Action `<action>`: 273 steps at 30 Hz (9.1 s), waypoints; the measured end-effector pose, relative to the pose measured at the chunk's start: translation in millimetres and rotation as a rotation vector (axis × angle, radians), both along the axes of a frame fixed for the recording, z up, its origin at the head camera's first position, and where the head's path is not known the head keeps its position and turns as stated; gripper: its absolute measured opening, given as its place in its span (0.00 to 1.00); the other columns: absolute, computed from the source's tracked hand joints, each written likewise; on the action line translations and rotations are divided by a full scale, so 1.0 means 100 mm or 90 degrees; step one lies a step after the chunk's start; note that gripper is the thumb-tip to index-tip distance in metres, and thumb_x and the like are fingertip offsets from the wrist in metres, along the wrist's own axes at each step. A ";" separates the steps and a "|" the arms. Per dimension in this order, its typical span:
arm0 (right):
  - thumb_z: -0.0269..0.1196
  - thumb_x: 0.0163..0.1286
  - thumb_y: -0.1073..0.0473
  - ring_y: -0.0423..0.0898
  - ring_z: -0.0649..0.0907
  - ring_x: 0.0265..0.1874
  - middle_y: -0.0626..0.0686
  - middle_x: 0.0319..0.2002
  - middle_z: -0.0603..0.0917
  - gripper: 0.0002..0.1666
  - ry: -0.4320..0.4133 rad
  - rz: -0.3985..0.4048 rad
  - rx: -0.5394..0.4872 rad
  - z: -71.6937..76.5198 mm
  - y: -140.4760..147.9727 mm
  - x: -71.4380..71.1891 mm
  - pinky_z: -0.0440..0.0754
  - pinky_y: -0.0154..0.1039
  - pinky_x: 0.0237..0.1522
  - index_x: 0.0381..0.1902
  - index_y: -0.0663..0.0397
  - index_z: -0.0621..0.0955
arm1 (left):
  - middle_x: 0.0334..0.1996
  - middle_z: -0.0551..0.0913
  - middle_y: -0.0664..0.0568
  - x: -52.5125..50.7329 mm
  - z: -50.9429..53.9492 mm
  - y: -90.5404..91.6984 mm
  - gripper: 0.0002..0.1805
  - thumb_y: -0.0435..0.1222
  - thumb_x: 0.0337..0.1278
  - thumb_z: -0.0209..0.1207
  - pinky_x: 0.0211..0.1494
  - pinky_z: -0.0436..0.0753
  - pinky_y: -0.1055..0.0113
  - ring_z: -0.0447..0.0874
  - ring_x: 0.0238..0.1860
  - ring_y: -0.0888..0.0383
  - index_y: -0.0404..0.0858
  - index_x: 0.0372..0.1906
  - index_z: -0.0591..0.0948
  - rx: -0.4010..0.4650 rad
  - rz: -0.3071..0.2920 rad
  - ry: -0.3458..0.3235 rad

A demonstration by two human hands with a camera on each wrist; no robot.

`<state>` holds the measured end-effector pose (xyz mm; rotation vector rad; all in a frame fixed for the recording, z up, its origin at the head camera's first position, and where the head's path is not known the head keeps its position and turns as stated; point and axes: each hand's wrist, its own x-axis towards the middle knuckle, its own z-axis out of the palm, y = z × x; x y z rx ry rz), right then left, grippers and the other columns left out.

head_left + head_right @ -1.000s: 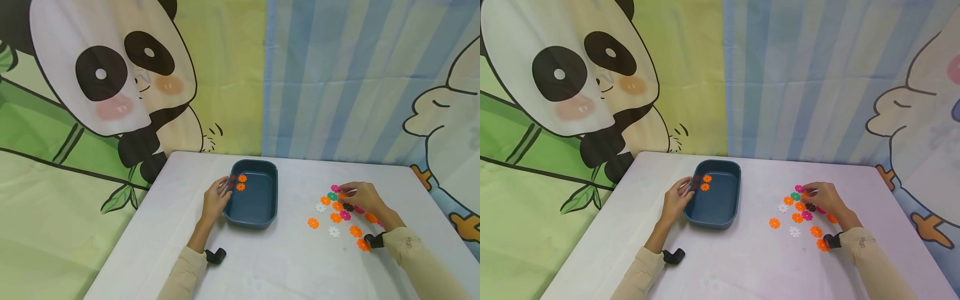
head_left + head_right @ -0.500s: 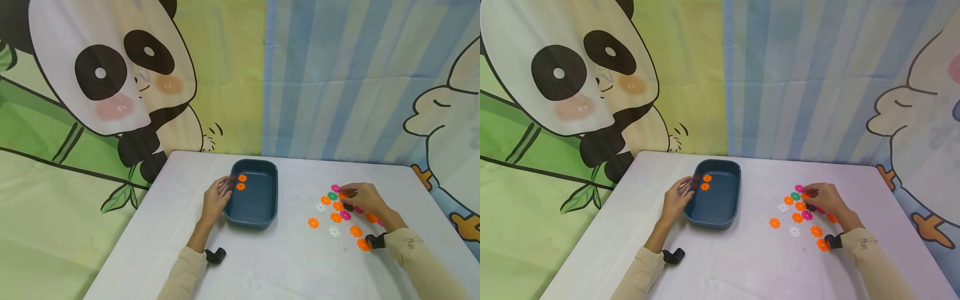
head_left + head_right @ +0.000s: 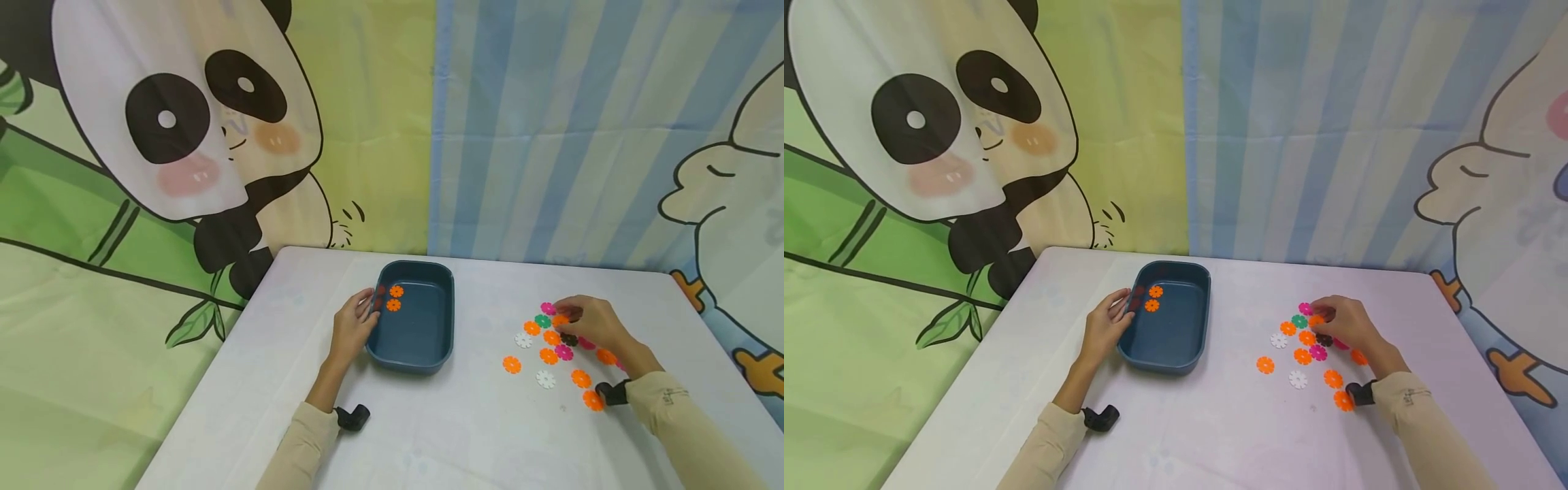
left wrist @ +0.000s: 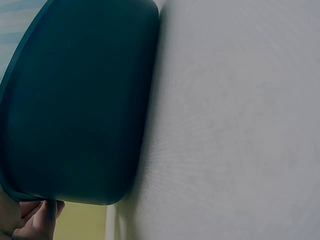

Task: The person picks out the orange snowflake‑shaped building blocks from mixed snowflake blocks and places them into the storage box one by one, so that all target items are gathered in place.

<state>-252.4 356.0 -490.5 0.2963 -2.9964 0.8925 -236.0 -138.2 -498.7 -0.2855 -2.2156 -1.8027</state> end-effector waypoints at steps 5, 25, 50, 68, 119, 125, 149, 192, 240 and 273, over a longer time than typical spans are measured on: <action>0.73 0.56 0.62 0.56 0.82 0.39 0.57 0.40 0.83 0.22 0.025 0.017 0.002 0.01 -0.04 0.04 0.89 0.46 0.39 0.50 0.62 0.83 | 0.60 0.72 0.27 0.00 0.00 0.00 0.29 0.15 0.52 0.60 0.61 0.76 0.51 0.74 0.61 0.38 0.20 0.62 0.70 0.001 0.000 -0.004; 0.69 0.58 0.70 0.60 0.84 0.43 0.61 0.46 0.83 0.22 -0.037 0.081 0.044 0.15 -0.02 0.10 0.87 0.50 0.42 0.53 0.64 0.82 | 0.59 0.76 0.37 0.01 0.02 0.01 0.28 0.18 0.52 0.63 0.58 0.79 0.65 0.77 0.59 0.47 0.27 0.61 0.74 -0.018 0.027 -0.006; 0.73 0.57 0.57 0.59 0.81 0.44 0.60 0.45 0.84 0.27 -0.097 0.031 0.032 0.09 0.00 0.05 0.89 0.44 0.40 0.53 0.61 0.83 | 0.59 0.77 0.38 0.00 0.01 0.01 0.28 0.17 0.51 0.63 0.58 0.79 0.68 0.77 0.60 0.48 0.27 0.61 0.74 -0.005 0.023 -0.009; 0.76 0.54 0.52 0.58 0.83 0.43 0.59 0.45 0.84 0.31 -0.060 0.015 0.000 0.10 -0.05 0.05 0.89 0.44 0.37 0.54 0.60 0.82 | 0.59 0.77 0.37 0.01 0.01 0.00 0.28 0.17 0.51 0.63 0.57 0.79 0.68 0.77 0.59 0.47 0.26 0.61 0.74 -0.008 0.025 -0.002; 0.74 0.55 0.63 0.50 0.87 0.38 0.55 0.45 0.86 0.22 0.150 0.296 -0.257 0.69 -3.03 -0.56 0.88 0.40 0.41 0.49 0.61 0.85 | 0.60 0.76 0.37 0.02 -0.02 -0.02 0.28 0.17 0.52 0.63 0.58 0.78 0.69 0.76 0.60 0.48 0.27 0.61 0.73 -0.034 0.017 -0.010; 0.73 0.56 0.63 0.46 0.86 0.38 0.54 0.44 0.85 0.20 0.191 0.265 -0.287 0.50 -3.15 -0.61 0.88 0.38 0.42 0.48 0.59 0.85 | 0.60 0.75 0.38 0.01 -0.05 0.00 0.29 0.17 0.52 0.63 0.58 0.78 0.71 0.76 0.61 0.49 0.27 0.62 0.73 -0.034 0.008 -0.010; 0.75 0.49 0.65 0.43 0.86 0.32 0.53 0.36 0.87 0.19 0.058 0.392 -0.090 0.16 -3.16 -0.65 0.87 0.31 0.36 0.42 0.61 0.86 | 0.59 0.75 0.37 -0.01 -0.02 -0.01 0.28 0.17 0.52 0.62 0.58 0.78 0.72 0.76 0.61 0.49 0.25 0.61 0.73 -0.035 0.002 0.018; 0.73 0.57 0.62 0.55 0.86 0.41 0.59 0.45 0.85 0.21 0.089 0.362 -0.200 0.83 -2.80 -0.62 0.88 0.46 0.43 0.48 0.62 0.85 | 0.60 0.75 0.38 -0.02 -0.01 0.00 0.29 0.18 0.52 0.63 0.59 0.77 0.70 0.75 0.62 0.49 0.26 0.62 0.72 -0.040 0.008 0.011; 0.75 0.56 0.57 0.51 0.83 0.42 0.49 0.43 0.87 0.18 -0.034 0.151 0.033 0.09 -0.38 -0.01 0.85 0.48 0.44 0.46 0.47 0.88 | 0.58 0.77 0.35 -0.01 0.02 0.00 0.27 0.18 0.53 0.62 0.56 0.80 0.66 0.77 0.59 0.47 0.27 0.61 0.74 -0.008 -0.005 -0.008; 0.73 0.53 0.64 0.51 0.84 0.38 0.51 0.41 0.86 0.20 0.008 0.177 0.051 0.17 -0.48 0.02 0.87 0.48 0.41 0.46 0.59 0.86 | 0.61 0.76 0.40 0.01 -0.01 0.06 0.28 0.18 0.53 0.62 0.59 0.77 0.71 0.75 0.62 0.51 0.28 0.62 0.73 -0.003 -0.009 -0.023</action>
